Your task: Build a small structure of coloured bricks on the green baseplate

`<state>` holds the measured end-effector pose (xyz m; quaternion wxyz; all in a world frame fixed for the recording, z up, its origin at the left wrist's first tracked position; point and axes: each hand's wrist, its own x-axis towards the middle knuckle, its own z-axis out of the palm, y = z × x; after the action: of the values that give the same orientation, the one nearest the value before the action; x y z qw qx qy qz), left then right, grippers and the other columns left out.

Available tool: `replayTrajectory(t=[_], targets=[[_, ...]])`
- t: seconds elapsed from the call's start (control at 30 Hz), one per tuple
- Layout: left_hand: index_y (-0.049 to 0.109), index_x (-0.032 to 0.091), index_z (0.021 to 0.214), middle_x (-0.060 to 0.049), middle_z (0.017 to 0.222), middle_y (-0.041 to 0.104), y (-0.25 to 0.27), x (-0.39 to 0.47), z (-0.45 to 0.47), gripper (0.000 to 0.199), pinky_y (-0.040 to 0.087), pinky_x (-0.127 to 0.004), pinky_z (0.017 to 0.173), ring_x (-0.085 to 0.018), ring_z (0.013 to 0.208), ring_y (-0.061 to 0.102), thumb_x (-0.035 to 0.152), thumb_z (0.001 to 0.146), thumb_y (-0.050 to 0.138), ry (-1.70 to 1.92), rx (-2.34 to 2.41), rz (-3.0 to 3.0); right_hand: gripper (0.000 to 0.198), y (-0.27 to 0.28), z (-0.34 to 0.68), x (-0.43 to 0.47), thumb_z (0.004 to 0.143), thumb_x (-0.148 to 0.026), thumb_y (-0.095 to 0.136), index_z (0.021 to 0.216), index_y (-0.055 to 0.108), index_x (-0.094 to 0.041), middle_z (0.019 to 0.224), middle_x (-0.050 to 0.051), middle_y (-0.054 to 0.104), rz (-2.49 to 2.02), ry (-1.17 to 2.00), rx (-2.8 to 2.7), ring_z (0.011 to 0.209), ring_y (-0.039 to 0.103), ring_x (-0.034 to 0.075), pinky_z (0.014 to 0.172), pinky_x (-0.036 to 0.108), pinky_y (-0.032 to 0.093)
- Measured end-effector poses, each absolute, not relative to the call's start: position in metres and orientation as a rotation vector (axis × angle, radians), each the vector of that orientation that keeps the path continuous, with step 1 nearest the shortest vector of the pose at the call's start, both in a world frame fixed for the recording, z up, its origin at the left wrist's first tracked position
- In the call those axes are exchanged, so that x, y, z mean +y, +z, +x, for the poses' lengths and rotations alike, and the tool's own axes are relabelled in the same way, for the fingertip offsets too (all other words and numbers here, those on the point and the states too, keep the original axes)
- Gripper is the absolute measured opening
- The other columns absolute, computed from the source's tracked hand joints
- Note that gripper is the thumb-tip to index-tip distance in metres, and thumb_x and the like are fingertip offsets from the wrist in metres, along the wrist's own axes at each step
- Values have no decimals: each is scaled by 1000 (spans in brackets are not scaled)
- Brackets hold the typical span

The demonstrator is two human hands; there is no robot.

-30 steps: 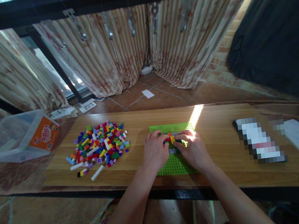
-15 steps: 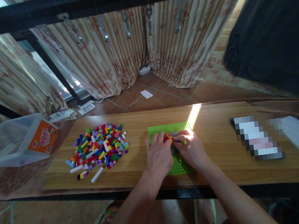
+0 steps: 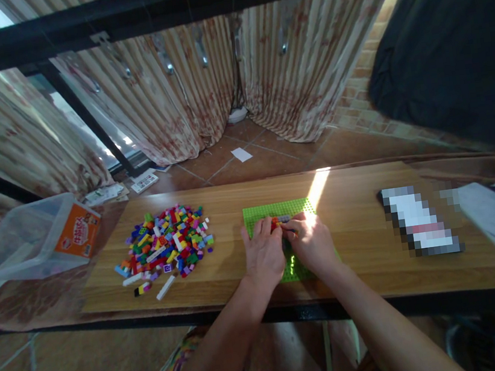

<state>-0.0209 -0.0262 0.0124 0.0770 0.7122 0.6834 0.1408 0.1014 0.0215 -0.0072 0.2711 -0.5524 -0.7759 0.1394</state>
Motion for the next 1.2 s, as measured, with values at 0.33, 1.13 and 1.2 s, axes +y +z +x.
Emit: replayTrajectory(t=[0.33,1.13,1.2], targets=[[63,26,109,-5,130,58,11,-25,-28,31,21,-60,108,-25,122,48,13,88,43,581,2037,2123,19,-12,107,31,82,-30,59,89,75,-24,90,6,72,-1316,570,-1976,83,62,20,77,33,47],[69,18,79,-4,80,71,37,-24,-115,16,47,-27,73,-17,77,63,24,82,55,823,2292,1610,47,4,133,32,73,-58,50,89,76,-22,81,11,73,-1639,621,-1884,66,66,29,56,39,47],[69,17,79,-4,78,71,47,-31,-137,16,46,-25,70,-16,74,62,23,82,55,784,2311,1559,50,3,133,32,74,-61,47,88,75,-23,82,11,73,-1630,601,-1902,66,66,30,54,40,47]])
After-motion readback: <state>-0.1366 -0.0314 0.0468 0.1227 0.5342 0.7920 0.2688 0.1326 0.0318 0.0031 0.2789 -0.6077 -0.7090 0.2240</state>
